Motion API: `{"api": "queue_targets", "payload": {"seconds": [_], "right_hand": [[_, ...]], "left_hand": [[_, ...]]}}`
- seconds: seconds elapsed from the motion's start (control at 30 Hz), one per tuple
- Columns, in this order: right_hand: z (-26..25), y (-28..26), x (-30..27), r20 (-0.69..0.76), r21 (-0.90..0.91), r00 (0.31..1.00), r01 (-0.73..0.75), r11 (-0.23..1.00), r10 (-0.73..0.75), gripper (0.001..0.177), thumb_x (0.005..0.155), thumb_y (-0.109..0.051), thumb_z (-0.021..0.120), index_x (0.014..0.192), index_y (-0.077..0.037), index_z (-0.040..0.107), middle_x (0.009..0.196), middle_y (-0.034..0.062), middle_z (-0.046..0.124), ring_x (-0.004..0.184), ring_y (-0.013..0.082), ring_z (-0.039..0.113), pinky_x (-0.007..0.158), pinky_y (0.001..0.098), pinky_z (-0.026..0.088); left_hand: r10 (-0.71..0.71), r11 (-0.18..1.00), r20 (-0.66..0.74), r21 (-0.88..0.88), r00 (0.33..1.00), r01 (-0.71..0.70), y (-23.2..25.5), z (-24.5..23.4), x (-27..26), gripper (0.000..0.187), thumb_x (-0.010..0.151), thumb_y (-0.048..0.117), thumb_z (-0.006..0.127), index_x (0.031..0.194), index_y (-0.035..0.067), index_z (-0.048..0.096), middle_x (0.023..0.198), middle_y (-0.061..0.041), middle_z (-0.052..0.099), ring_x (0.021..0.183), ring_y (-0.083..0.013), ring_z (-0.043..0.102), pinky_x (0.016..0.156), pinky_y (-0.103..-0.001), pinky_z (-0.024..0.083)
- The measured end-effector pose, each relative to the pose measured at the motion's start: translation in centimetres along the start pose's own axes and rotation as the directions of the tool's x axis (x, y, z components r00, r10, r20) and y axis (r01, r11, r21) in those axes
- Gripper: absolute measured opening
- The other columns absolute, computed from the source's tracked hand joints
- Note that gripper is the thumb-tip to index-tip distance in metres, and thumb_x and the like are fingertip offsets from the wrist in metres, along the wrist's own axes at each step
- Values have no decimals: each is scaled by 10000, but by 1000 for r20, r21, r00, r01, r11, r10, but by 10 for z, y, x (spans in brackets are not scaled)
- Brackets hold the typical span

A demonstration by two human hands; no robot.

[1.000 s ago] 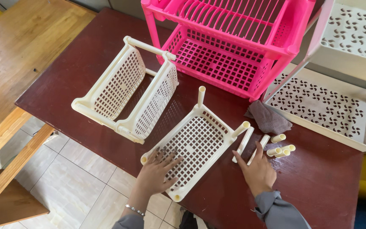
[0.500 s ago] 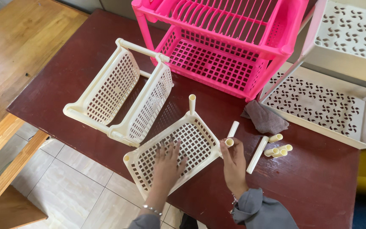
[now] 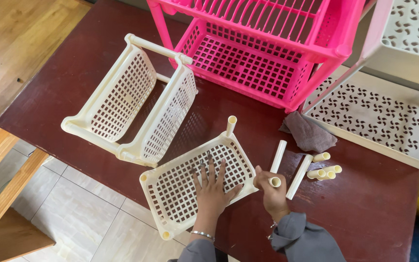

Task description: The person assembles a pink plastic dish rack by inserting legs and attaching the top tray. Then they disassemble a white plastic rack, removing its legs and separating the trays.

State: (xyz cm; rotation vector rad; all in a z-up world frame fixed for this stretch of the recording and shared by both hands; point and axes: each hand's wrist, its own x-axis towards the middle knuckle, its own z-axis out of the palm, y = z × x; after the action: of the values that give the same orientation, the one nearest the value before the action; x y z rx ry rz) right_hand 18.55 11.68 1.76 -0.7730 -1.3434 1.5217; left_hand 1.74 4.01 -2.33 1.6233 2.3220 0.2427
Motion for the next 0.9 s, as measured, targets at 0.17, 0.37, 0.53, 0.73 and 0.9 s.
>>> {"api": "queue_targets", "payload": {"seconds": [0.17, 0.37, 0.53, 0.73, 0.9], "right_hand": [[-14, -13, 8, 96, -276, 945, -277, 920, 313, 391, 942, -102, 680, 584, 16, 578, 548, -14, 447, 547, 75, 388, 512, 298, 317], [40, 0, -14, -473, -242, 881, -142, 960, 11, 419, 1056, -189, 573, 669, -29, 561, 584, -35, 511, 533, 53, 416, 493, 260, 332], [59, 5, -12, -615, -289, 787, -161, 944, -54, 450, 1090, -207, 558, 680, -22, 540, 566, -19, 462, 531, 60, 357, 483, 269, 280], [6, -12, -10, -142, -158, 974, -201, 967, 179, 431, 1003, -155, 652, 611, -11, 544, 567, -38, 417, 547, 63, 339, 500, 297, 259], [-20, -17, 32, 424, -489, 781, -228, 842, 458, 501, 915, -168, 772, 515, 30, 542, 483, -3, 335, 483, 102, 287, 460, 321, 240]], "left_hand": [[2, 1000, -52, -1, 999, -2, 2, -1, 0, 1014, 826, 838, 531, 1607, 280, 206, 1662, -156, 186, 1483, -441, 232, 1192, -624, 60], [26, 1000, -78, 9, 997, -26, 1, -3, 2, 999, 809, 842, 527, 1606, 319, 229, 1664, -131, 216, 1474, -418, 272, 1193, -615, 93], [26, 999, -94, 24, 995, -24, 1, -4, 1, 994, 809, 850, 511, 1608, 327, 235, 1667, -118, 249, 1476, -405, 295, 1207, -611, 99], [-1, 1000, -3, 25, 1000, 1, 3, -6, 4, 984, 812, 871, 484, 1607, 364, 201, 1668, -107, 203, 1497, -399, 236, 1209, -584, 69], [-30, 999, 92, 48, 995, 26, 3, -8, 7, 1018, 778, 876, 483, 1604, 391, 140, 1681, -67, 157, 1513, -366, 178, 1216, -568, 39]]}}
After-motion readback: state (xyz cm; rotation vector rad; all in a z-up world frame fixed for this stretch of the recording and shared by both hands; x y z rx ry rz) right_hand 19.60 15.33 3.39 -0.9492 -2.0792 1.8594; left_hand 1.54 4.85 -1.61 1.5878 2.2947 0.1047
